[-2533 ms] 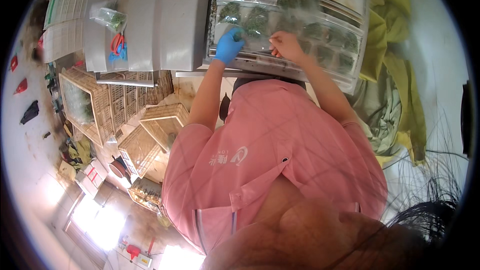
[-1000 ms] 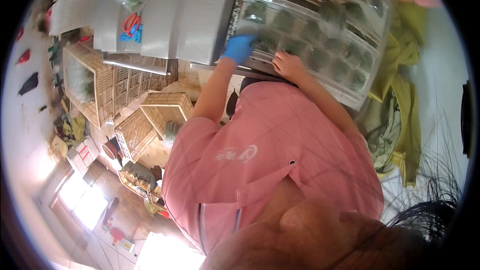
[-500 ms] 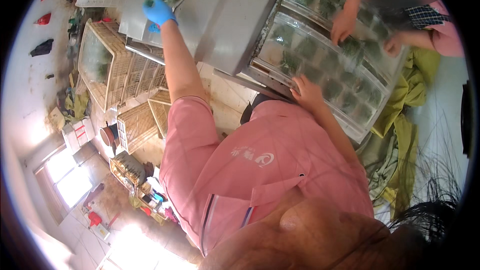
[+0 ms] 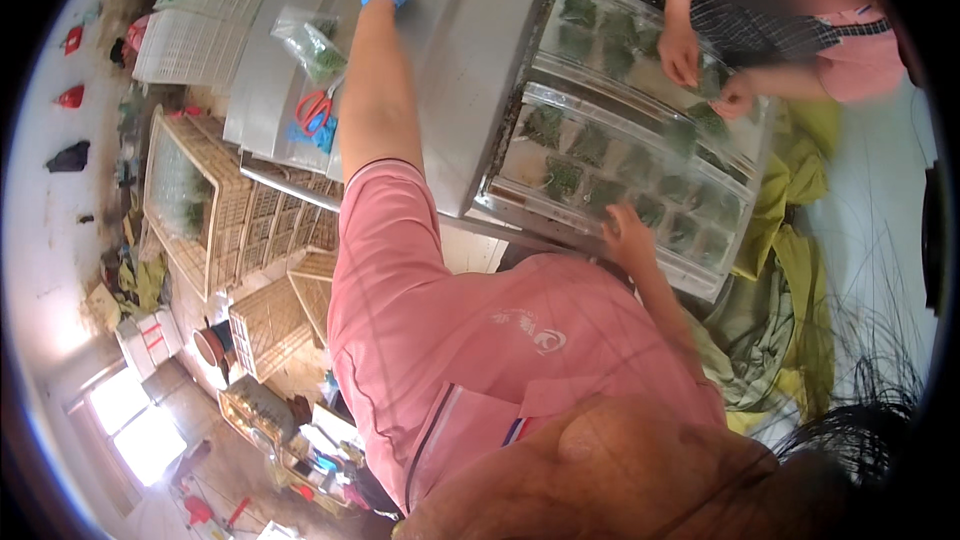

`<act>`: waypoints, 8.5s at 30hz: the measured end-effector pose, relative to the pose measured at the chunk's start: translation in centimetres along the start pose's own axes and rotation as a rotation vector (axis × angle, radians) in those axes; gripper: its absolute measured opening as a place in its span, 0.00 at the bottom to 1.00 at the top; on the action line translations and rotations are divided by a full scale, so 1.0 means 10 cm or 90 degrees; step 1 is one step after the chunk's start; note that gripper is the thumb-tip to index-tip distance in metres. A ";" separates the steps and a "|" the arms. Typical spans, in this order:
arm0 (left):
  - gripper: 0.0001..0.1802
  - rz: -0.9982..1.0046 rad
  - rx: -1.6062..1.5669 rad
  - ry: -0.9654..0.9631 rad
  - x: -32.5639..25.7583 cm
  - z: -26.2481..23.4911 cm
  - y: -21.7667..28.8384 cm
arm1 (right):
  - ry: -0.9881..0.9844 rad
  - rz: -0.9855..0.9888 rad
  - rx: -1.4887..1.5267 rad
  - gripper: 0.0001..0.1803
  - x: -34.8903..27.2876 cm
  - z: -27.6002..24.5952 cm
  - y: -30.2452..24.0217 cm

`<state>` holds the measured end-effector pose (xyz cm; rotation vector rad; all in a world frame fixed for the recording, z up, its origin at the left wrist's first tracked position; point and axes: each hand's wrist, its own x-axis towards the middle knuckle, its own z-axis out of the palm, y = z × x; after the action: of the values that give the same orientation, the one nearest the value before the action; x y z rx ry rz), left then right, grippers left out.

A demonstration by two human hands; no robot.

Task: The person places green leafy vegetables into small plastic bags and arranges them in a metal tray. Another person assists by placing additional bags into the tray. The person continues to fill and organize the bags throughout the clip.

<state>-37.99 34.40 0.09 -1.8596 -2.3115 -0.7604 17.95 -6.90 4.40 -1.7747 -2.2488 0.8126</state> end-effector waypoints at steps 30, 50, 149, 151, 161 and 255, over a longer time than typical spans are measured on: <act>0.18 -0.541 -1.006 -0.583 -3.85 -1.37 2.15 | -0.272 0.283 0.897 0.06 0.80 -0.22 -0.58; 0.11 0.054 0.076 -0.232 -4.16 -0.56 1.79 | -0.099 -0.065 -0.116 0.14 0.94 0.44 -0.70; 0.11 0.034 0.256 -0.070 -3.62 -2.97 -2.36 | -0.037 -0.792 -0.053 0.35 0.59 1.50 -3.91; 0.06 0.095 0.240 -0.008 -3.64 -2.83 -2.49 | -0.001 -0.753 -0.144 0.38 0.58 1.66 -4.08; 0.04 0.070 0.194 0.037 -3.61 -2.73 -2.57 | -0.277 -0.334 -0.051 0.25 1.05 1.96 -4.47; 0.09 0.482 -0.191 -0.295 -5.07 -2.68 2.61 | 0.025 -0.108 -0.230 0.17 -1.32 -0.35 -1.31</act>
<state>-6.82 -18.66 13.69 -3.0121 -1.4569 -0.6193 12.07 -20.09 16.58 -1.6809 -2.6035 0.3528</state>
